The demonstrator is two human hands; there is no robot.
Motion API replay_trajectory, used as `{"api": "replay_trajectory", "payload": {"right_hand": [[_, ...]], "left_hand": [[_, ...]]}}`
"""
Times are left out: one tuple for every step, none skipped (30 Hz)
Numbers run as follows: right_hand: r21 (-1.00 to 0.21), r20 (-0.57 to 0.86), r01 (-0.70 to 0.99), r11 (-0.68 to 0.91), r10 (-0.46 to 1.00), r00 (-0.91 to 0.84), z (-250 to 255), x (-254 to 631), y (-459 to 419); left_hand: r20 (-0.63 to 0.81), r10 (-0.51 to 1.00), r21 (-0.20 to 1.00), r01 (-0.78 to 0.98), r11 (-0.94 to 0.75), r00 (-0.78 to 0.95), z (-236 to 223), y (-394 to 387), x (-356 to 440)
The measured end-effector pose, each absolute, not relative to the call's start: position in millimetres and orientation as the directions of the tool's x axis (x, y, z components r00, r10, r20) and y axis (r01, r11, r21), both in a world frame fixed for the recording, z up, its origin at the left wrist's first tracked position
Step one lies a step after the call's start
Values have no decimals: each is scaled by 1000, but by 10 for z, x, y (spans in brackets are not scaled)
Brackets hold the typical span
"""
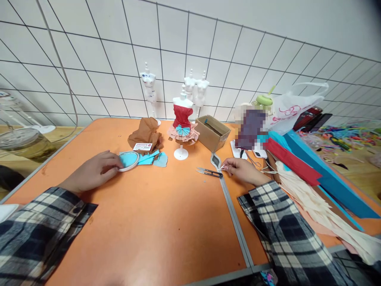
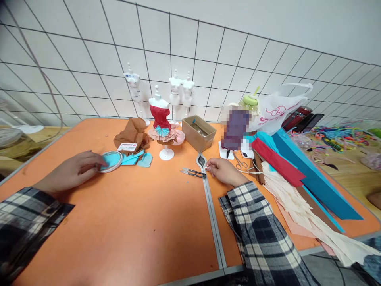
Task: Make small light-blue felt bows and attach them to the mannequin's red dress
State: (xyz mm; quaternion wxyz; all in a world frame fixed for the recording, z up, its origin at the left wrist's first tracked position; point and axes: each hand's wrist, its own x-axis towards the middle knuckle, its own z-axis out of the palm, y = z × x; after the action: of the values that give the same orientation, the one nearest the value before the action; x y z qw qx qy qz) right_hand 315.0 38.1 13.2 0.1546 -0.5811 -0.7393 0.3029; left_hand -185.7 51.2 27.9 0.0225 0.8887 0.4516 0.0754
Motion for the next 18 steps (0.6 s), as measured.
{"api": "replay_trajectory", "payload": {"right_hand": [[-617,-129,774,138,953,-273,136,3152,374],[-603,-133,787,132,956,-262,138,3154,369],[-585,-133,801,125,960,-246,138,3157,365],[-565,-131,817,118,964,-229,136,3160,361],[-549,-127,828,114,968,-218,133,3163,359],[-544,-125,831,116,968,-217,128,3165,357],[-550,-124,826,122,966,-225,123,3166,355],[-563,-126,816,130,963,-240,119,3167,353],[-580,-130,803,136,958,-256,114,3168,351],[-593,-135,793,138,954,-267,110,3169,348],[-600,-144,789,134,952,-272,106,3171,346],[-600,-156,790,127,950,-272,102,3174,344],[-597,-171,793,120,947,-272,98,3177,342],[-595,-187,795,115,943,-276,95,3178,341],[-599,-201,793,114,937,-287,92,3176,339],[-608,-209,785,118,930,-301,91,3170,337],[-622,-209,773,124,925,-316,91,3157,334],[-639,-201,758,132,922,-330,93,3139,330]], "left_hand": [[137,817,127,808,-576,561,274,518,-1850],[157,826,133,818,-560,541,270,519,-1842],[176,833,128,827,-548,525,268,515,-1835],[188,836,119,833,-541,516,268,510,-1827],[189,835,108,835,-540,516,268,505,-1818],[178,833,97,833,-545,524,269,500,-1807],[159,828,88,827,-555,538,270,496,-1794],[139,823,80,822,-564,551,270,493,-1780],[124,820,75,819,-569,559,270,491,-1766],[114,818,70,816,-573,564,268,490,-1753],[111,817,66,816,-575,566,267,491,-1743],[115,816,62,816,-575,566,265,492,-1736],[126,815,58,816,-575,565,263,494,-1733],[130,813,51,815,-577,568,263,497,-1734],[132,810,44,813,-581,571,263,498,-1735],[133,807,34,811,-584,575,265,498,-1736],[138,805,20,811,-585,577,268,496,-1733],[144,802,4,810,-586,580,272,489,-1722]]}}
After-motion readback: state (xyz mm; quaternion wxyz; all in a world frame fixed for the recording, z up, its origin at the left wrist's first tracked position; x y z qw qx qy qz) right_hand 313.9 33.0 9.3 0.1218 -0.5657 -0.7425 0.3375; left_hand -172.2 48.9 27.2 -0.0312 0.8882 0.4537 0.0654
